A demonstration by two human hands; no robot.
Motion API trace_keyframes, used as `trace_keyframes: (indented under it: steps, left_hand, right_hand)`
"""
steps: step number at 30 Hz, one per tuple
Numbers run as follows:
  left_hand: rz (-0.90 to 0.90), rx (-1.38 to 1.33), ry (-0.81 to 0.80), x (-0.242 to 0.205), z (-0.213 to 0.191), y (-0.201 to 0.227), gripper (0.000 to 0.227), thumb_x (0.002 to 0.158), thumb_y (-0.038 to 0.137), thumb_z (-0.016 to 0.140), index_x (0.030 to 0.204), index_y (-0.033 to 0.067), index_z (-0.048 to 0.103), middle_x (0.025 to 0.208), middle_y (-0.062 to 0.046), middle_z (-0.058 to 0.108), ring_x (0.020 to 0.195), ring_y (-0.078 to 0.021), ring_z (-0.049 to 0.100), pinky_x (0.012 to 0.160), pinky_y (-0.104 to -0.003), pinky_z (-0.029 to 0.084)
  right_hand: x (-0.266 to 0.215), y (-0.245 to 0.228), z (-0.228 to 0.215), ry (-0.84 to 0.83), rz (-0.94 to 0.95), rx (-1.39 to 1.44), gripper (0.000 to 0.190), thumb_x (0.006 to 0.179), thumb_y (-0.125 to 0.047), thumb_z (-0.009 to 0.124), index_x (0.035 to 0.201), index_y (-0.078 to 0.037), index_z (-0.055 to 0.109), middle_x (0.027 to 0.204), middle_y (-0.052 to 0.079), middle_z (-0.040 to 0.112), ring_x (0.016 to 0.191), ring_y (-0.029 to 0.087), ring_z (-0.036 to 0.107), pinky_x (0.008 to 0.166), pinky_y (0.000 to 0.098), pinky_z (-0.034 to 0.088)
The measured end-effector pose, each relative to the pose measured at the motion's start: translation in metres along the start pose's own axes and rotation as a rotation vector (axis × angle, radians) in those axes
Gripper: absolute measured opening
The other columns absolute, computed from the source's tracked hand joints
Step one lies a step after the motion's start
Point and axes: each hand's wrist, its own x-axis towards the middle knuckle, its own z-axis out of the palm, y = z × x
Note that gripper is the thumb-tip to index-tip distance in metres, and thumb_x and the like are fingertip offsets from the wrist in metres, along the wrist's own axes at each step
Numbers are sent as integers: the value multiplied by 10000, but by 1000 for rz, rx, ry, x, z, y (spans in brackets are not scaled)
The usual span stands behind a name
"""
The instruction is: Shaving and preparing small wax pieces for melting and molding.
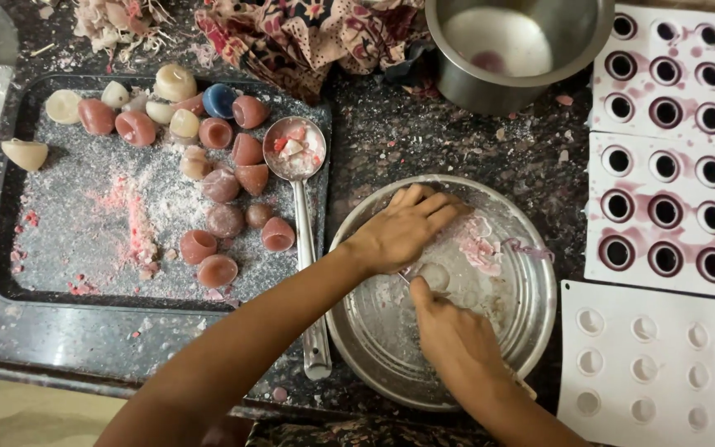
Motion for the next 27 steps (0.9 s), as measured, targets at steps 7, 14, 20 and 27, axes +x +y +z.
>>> trace_keyframes:
  steps: [7, 14, 20, 27]
  left_hand:
    - [136, -328, 150, -12, -9, -6, 697, 751, -119, 596, 1399, 138, 600, 1459, -87, 545, 1322, -318, 466, 1123, -453, 361]
    - [-81, -134, 321, -49, -36, 15, 386, 909, 53, 652, 1292, 100, 664, 1317, -99, 643, 1184, -320, 549, 1048, -410, 444]
    - [179, -69, 202, -58, -52, 22, 201, 868, 187, 739, 1047, 95, 745, 1114, -62, 725, 1070, -273, 618, 987, -413, 463]
    - [32, 75, 79, -59, -44, 17, 114, 846, 56, 710, 926, 107, 774, 940, -39, 747, 986, -236, 668, 885, -378, 557]
  right_hand:
    - [-10, 20, -36, -216, -70, 218, 209, 1069, -231, 371, 1178, -103, 496, 660, 145, 704, 507, 309, 674, 469, 453, 536]
    - [-26, 18, -31, -37, 0, 233, 238, 1021, -246, 437, 1201, -110, 514, 521, 111, 640, 425, 275, 630, 455, 434, 486]
    - [-19, 13, -31, 150, -46, 209, 207, 1003, -177, 448, 1155, -54, 520, 511, 119, 627, 408, 285, 612, 396, 440, 468]
    - [-10, 10, -21, 15, -16, 146, 296, 1043, -133, 368, 1305, -60, 484, 475, 63, 572, 346, 183, 537, 282, 350, 391]
